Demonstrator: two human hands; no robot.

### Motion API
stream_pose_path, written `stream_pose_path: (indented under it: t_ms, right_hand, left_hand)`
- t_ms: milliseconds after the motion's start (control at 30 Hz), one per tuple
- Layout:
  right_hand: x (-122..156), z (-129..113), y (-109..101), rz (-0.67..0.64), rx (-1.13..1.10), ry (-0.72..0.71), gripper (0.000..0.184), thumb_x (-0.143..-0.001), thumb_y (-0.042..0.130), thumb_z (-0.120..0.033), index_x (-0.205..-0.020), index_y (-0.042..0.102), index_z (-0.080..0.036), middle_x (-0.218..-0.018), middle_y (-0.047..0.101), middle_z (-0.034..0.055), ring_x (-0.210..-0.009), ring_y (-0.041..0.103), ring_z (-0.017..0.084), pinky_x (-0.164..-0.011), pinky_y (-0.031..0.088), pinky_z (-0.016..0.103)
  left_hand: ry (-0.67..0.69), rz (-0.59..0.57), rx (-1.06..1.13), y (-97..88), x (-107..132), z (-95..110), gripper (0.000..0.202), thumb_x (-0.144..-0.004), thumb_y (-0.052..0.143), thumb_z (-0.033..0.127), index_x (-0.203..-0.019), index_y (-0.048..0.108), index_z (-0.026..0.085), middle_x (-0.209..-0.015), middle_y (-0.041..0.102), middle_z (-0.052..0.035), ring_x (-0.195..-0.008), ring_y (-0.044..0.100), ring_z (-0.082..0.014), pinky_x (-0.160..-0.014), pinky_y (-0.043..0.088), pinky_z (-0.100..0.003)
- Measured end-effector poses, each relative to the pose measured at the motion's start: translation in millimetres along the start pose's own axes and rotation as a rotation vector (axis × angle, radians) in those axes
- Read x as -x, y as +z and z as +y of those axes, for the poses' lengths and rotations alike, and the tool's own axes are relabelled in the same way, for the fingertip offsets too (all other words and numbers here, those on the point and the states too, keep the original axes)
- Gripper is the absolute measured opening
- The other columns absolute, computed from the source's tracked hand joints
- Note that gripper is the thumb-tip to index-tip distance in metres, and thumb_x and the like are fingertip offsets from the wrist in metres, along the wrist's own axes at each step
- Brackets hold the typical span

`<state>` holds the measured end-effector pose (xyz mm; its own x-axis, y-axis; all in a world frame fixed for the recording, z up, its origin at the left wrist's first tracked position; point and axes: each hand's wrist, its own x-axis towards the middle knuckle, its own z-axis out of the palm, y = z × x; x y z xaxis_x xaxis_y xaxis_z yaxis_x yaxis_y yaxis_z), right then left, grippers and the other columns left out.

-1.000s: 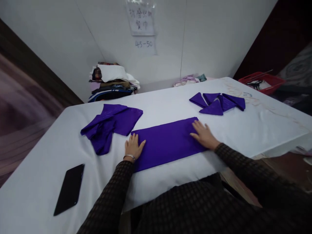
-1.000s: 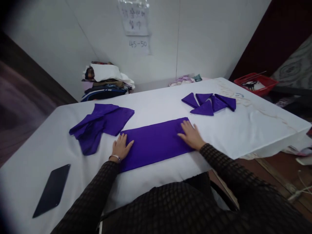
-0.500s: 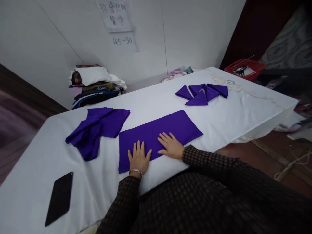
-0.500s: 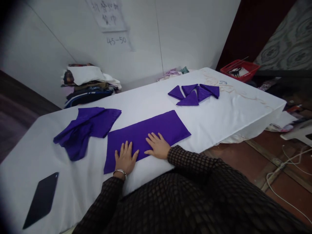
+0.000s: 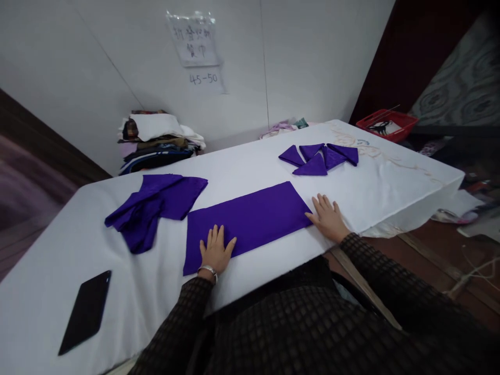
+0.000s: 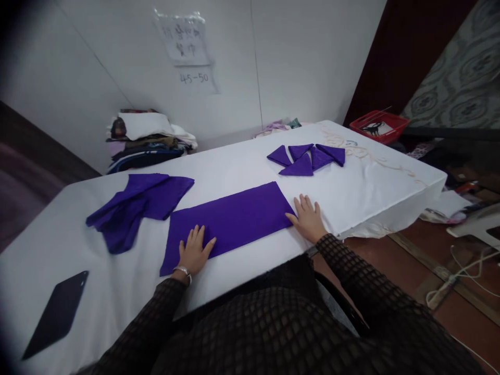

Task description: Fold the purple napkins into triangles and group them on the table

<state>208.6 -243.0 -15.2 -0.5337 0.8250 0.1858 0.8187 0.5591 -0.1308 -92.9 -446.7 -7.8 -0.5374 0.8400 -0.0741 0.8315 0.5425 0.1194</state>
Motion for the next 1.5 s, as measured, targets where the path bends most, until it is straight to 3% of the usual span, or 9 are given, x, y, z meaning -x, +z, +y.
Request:
stream_pose_path:
  t_ms: [200,333,433,700,833,1000,1300,1400,1500]
  right_hand:
    - [-20,-109,8,-0.04,-0.237,-0.353,0.055,-0.094,0.031,-0.038,-0.144,0.029,-0.016,-0.151,0.026,0.0129,-0.139,0.018,0.027,-0.109,0.017,0.052]
    - [-26,-131,29,-0.087,-0.236,-0.357,0.05,-0.093,0.032,-0.027,-0.142,0.032,-0.016,-0.148,0.031,0.0133,-0.138,0.023,0.027,-0.107,0.021,0.052]
    - [-23,-106,37,-0.078,-0.163,-0.296,0.052,-0.094,0.032,-0.035,-0.141,0.034,-0.016,-0.147,0.034,0.0153,-0.136,0.026,0.029,-0.107,0.022,0.053]
    - [-3,-8,30,-0.067,0.043,-0.06,0.06,-0.092,0.024,-0.053,-0.141,0.037,-0.019,-0.148,0.031,0.0122,-0.136,0.026,0.031,-0.105,0.023,0.056]
    - [1,9,27,-0.094,0.086,-0.041,0.06,-0.092,0.022,-0.051,-0.14,0.037,-0.019,-0.149,0.031,0.0126,-0.136,0.026,0.031,-0.104,0.025,0.057]
    - [-3,-9,18,-0.043,0.07,-0.044,0.063,-0.091,0.023,-0.052,-0.14,0.037,-0.014,-0.147,0.031,0.0178,-0.136,0.026,0.034,-0.103,0.022,0.06]
    - [-17,-158,22,-0.168,-0.193,-0.506,0.062,-0.092,0.028,-0.051,-0.142,0.035,-0.014,-0.149,0.028,0.0132,-0.138,0.021,0.027,-0.109,0.017,0.052]
    - [-18,-144,32,-0.2,-0.171,-0.471,0.063,-0.092,0.027,-0.054,-0.141,0.036,-0.016,-0.15,0.028,0.0121,-0.139,0.02,0.027,-0.11,0.016,0.052]
    - [-14,-93,35,-0.175,-0.103,-0.374,0.065,-0.091,0.025,-0.058,-0.142,0.036,-0.019,-0.151,0.026,0.0096,-0.139,0.018,0.028,-0.11,0.014,0.053]
  left_hand:
    - [0.21,0.107,0.036,-3.8,-11,76,0.054,-0.092,0.03,0.036,-0.142,0.031,0.016,-0.152,0.023,-0.0105,-0.14,0.019,-0.0259,-0.111,0.015,-0.056]
    - [0.179,0.121,0.028,12.3,-20,101,0.053,-0.091,0.031,0.032,-0.142,0.033,0.017,-0.151,0.024,-0.0106,-0.14,0.019,-0.0256,-0.111,0.013,-0.055]
    - [0.115,0.112,0.014,17.2,-17,82,0.054,-0.092,0.03,0.039,-0.141,0.035,0.017,-0.151,0.025,-0.0119,-0.14,0.019,-0.0265,-0.11,0.014,-0.056]
    - [-0.276,0.093,-0.089,0.7,16,-60,0.059,-0.092,0.021,0.047,-0.14,0.032,0.014,-0.151,0.025,-0.0129,-0.139,0.022,-0.0289,-0.105,0.022,-0.06]
    - [-0.344,0.109,-0.114,-2.3,27,-93,0.058,-0.091,0.022,0.046,-0.139,0.033,0.014,-0.15,0.027,-0.0118,-0.138,0.023,-0.0273,-0.107,0.023,-0.056]
    - [-0.375,0.124,-0.022,-9.5,19,-79,0.06,-0.092,0.025,0.045,-0.14,0.031,0.01,-0.15,0.026,-0.016,-0.138,0.025,-0.0271,-0.107,0.023,-0.057]
    - [0.07,0.081,-0.048,9.8,-17,16,0.057,-0.093,0.026,0.044,-0.142,0.031,0.017,-0.152,0.022,-0.0101,-0.14,0.02,-0.0251,-0.111,0.016,-0.054]
    - [0.032,0.058,-0.047,14.4,-15,8,0.059,-0.093,0.024,0.048,-0.143,0.03,0.018,-0.152,0.021,-0.009,-0.14,0.018,-0.0252,-0.111,0.015,-0.054]
    - [-0.043,0.041,-0.067,11.7,-9,-23,0.06,-0.093,0.023,0.048,-0.143,0.029,0.016,-0.153,0.019,-0.0089,-0.141,0.016,-0.0248,-0.111,0.015,-0.055]
